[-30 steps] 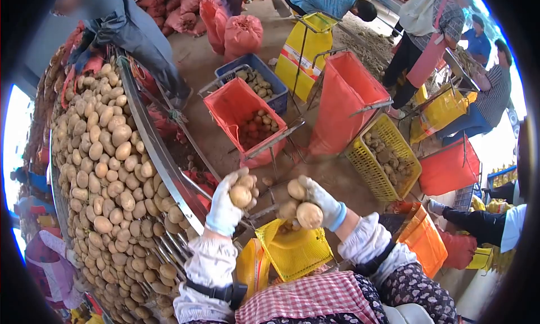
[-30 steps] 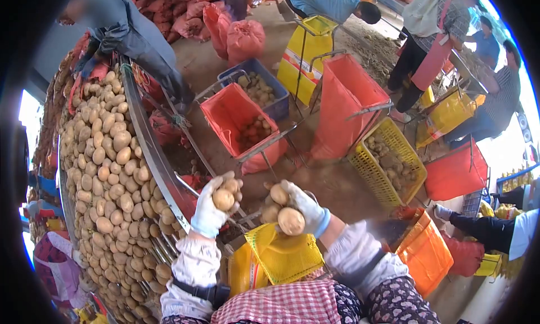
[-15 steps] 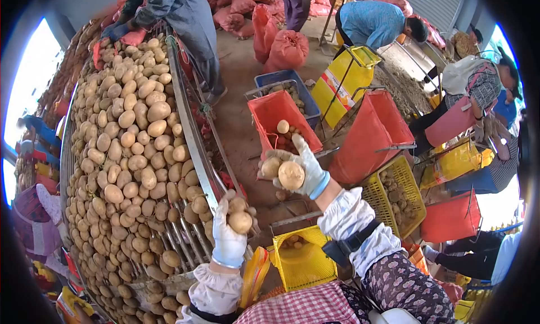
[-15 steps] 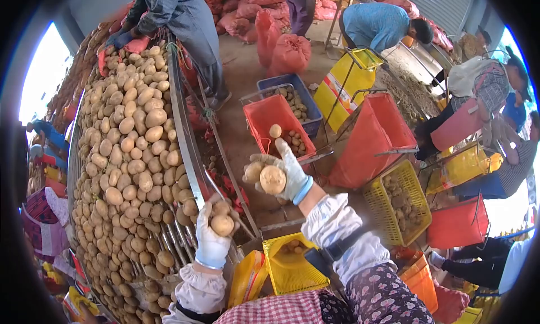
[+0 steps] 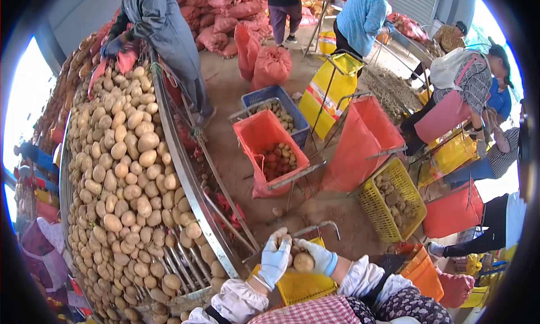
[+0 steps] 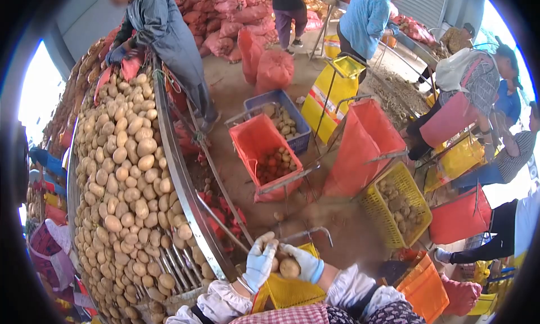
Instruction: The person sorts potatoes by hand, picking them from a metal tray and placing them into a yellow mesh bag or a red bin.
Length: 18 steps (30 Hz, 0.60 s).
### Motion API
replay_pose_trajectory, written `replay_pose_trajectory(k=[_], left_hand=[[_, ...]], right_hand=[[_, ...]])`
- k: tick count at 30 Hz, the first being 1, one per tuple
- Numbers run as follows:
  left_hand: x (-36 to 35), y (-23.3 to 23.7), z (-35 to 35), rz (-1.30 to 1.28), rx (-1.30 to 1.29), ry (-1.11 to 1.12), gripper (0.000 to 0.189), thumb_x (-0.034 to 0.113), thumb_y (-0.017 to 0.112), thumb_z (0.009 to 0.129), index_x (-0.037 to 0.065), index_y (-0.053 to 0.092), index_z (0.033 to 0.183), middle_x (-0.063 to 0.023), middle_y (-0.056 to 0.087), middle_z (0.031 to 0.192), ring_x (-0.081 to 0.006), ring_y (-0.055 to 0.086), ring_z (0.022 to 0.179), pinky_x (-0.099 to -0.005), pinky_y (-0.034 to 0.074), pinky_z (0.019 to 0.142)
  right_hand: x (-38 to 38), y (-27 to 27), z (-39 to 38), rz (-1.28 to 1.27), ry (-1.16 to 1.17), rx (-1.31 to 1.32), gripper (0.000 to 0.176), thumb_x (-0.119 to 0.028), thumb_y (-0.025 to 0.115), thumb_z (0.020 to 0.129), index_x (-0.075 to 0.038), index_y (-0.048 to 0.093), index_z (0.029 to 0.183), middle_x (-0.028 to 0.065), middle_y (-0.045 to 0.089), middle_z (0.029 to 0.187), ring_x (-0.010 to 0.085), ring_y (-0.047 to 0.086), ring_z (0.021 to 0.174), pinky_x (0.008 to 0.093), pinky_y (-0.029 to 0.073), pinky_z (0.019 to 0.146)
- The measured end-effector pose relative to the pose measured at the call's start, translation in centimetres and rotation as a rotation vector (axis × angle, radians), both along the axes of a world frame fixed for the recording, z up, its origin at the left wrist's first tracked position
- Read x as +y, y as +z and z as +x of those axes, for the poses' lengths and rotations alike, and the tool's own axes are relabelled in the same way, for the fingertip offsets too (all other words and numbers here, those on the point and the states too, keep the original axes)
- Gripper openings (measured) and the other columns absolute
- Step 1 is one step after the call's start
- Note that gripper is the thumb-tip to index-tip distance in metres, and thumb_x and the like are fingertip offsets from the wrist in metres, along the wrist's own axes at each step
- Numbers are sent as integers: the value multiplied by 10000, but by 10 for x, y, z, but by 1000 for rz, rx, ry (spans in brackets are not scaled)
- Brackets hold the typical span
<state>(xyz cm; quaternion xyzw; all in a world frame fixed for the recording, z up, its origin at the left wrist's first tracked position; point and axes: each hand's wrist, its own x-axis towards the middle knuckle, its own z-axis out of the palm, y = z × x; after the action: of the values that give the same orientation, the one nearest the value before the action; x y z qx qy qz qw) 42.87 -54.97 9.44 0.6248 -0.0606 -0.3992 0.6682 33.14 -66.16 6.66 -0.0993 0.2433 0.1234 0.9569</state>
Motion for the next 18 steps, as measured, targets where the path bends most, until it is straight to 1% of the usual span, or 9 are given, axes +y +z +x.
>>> replay_pose_trajectory(k=[2, 6, 7, 8, 9, 10, 12, 15, 18], left_hand=[[-14, 5, 7, -36, 108, -23, 400, 165, 573, 952, -8, 467, 1296, -43, 568, 1053, -65, 517, 907, -221, 464, 802], [-98, 36, 103, -213, -306, -150, 378, 175, 488, 977, 15, 430, 1314, -15, 532, 993, -106, 500, 891, -265, 457, 814], [-123, 97, 125, -406, -456, -3, 411, 161, 460, 969, 20, 369, 1344, -46, 517, 1044, -137, 495, 912, -309, 458, 833], [-142, 117, 163, -499, -400, 23, 432, 161, 450, 971, 30, 322, 1363, -50, 481, 1083, -130, 471, 952, -320, 444, 874], [-151, 115, 201, -389, -478, 59, 601, 325, 447, 1007, 45, 206, 1481, -43, 285, 1476, -142, 259, 1345, -290, 210, 1121], [-152, 136, 199, -402, -419, 221, 672, 364, 419, 1008, 65, 95, 1515, -67, 147, 1563, -179, 152, 1423, -301, 122, 1155], [-131, 106, 220, -449, -438, 170, 666, 389, 404, 1006, 64, 116, 1512, -92, 146, 1568, -215, 157, 1437, -326, 100, 1164], [-98, 74, 182, -569, -382, 141, 630, 282, 424, 1013, 15, 123, 1497, -124, 150, 1557, -206, 197, 1419, -313, 169, 1161], [-49, 82, 117, -134, -875, -79, 666, 83, 611, 880, 3, 274, 1449, -159, 351, 1454, -267, 378, 1314, -393, 305, 1107]], right_hand=[[-14, 7, 4, 139, -22, -110, 390, -353, 436, 985, -110, 517, 1278, 69, 605, 1199, 207, 601, 1063, 347, 496, 919], [-87, 58, 92, 26, -165, -279, 442, -441, 448, 964, -120, 525, 1258, 55, 626, 1156, 213, 623, 1002, 367, 543, 791], [-113, 103, 127, -27, -204, -322, 477, -511, 438, 951, -118, 545, 1199, 60, 641, 1042, 238, 653, 864, 398, 559, 698], [-161, 87, 158, -129, -153, -347, 517, -568, 410, 941, -120, 530, 1170, 79, 627, 961, 261, 653, 752, 411, 557, 643], [-186, 115, 187, -268, -237, -241, 533, -588, 405, 934, -116, 525, 1150, 88, 620, 927, 276, 650, 733, 420, 555, 628], [-197, 137, 208, -404, -323, -135, 550, -608, 400, 926, -111, 520, 1131, 98, 613, 894, 291, 647, 715, 429, 553, 614], [-201, 150, 212, -472, -351, -94, 533, -582, 408, 933, -96, 518, 1123, 124, 625, 899, 313, 655, 740, 440, 549, 582], [-186, 131, 201, -395, -398, -48, 516, -547, 418, 941, -70, 527, 1104, 150, 641, 907, 338, 662, 779, 462, 552, 578], [-131, 76, 175, -48, -256, -133, 541, -534, 397, 949, -41, 569, 1092, 150, 654, 971, 341, 659, 854, 497, 559, 703]])
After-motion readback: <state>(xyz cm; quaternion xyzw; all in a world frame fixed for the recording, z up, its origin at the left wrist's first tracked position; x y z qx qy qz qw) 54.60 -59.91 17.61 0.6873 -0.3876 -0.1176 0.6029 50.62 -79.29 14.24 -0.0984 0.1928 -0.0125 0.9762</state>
